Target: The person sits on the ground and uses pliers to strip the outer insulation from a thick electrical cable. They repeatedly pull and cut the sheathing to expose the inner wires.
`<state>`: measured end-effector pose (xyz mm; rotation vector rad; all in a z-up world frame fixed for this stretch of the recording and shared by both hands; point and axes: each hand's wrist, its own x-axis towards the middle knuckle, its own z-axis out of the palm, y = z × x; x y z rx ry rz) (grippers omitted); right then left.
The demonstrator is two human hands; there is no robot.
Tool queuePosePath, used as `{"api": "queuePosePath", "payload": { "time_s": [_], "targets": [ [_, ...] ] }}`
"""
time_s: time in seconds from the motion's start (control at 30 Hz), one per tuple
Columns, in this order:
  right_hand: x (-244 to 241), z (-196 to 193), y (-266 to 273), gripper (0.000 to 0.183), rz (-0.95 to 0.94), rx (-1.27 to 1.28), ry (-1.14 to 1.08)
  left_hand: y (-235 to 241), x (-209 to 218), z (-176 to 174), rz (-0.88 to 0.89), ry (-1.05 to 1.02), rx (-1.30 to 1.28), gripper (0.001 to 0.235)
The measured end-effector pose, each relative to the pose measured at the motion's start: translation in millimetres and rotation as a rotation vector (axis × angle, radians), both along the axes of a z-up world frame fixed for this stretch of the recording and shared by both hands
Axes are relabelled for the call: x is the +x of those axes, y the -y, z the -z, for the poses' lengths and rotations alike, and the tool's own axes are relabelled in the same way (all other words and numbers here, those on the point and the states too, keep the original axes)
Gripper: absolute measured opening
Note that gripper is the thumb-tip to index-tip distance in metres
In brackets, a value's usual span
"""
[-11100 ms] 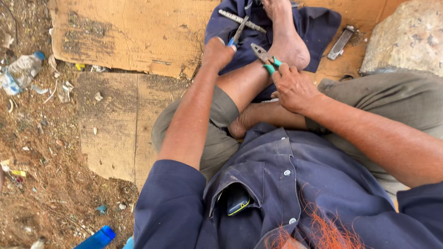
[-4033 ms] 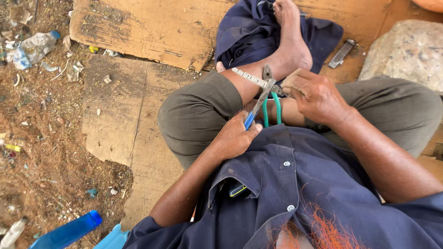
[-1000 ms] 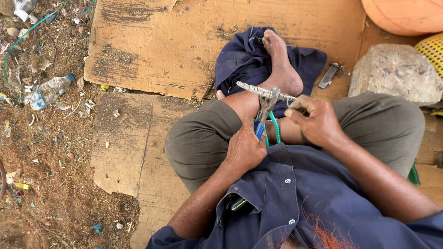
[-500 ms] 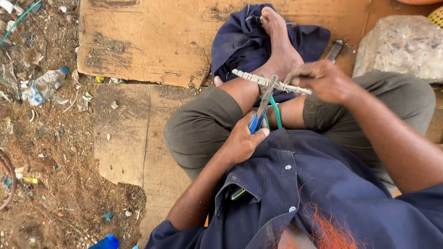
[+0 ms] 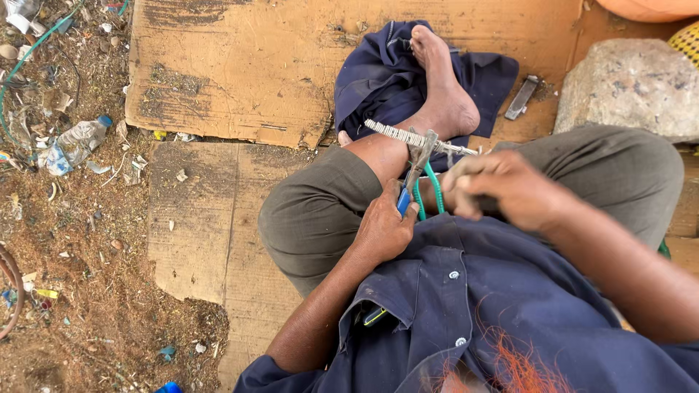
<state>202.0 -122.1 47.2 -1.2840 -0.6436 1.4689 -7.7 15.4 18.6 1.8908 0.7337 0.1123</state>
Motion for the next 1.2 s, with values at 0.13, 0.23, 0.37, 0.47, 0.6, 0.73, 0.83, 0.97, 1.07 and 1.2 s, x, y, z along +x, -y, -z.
{"api": "queuePosePath", "payload": {
  "time_s": [0.13, 0.23, 0.37, 0.47, 0.6, 0.73, 0.83, 0.97, 1.07, 1.2],
  "targets": [
    [38, -18, 8, 0.025, -0.126, 0.074, -0.165, -9, -11, -8, 0.157, 0.099, -0.044, 0.022],
    [43, -11, 14, 0.027, -0.054, 0.165, -0.309, -10, -13, -9, 0.162, 0.099, -0.070, 0.022],
    [10, -9, 20, 0.023, 0.081, 0.176, 0.292, -6, -14, -8, 0.094, 0.142, -0.124, 0.021],
    [-17, -21, 24, 0.031, 0.155, 0.341, 1.218, -1, -14, -11, 0.034, 0.087, -0.141, 0.023],
    [-25, -38, 14, 0.043, 0.280, 0.350, 1.479, 3, -7, -16, 0.038, 0.024, -0.138, 0.022],
    [-20, -44, 0, 0.042, 0.347, 0.489, 1.337, 6, -6, -18, 0.058, 0.113, -0.134, 0.021],
    [-11, -48, -8, 0.035, 0.481, 0.560, 1.303, 5, -12, -18, 0.119, -0.005, -0.099, 0.023],
    [10, -45, -9, 0.024, 0.273, 0.545, 1.567, 0, -18, -17, 0.183, 0.098, -0.234, 0.021],
    [21, -21, -7, 0.019, 0.108, 0.391, 1.286, -1, -21, -13, 0.208, 0.183, -0.439, 0.020],
    [20, 22, -4, 0.013, -0.014, -0.011, 0.857, 1, -19, -3, 0.134, 0.209, -0.724, 0.017]
  ]
}}
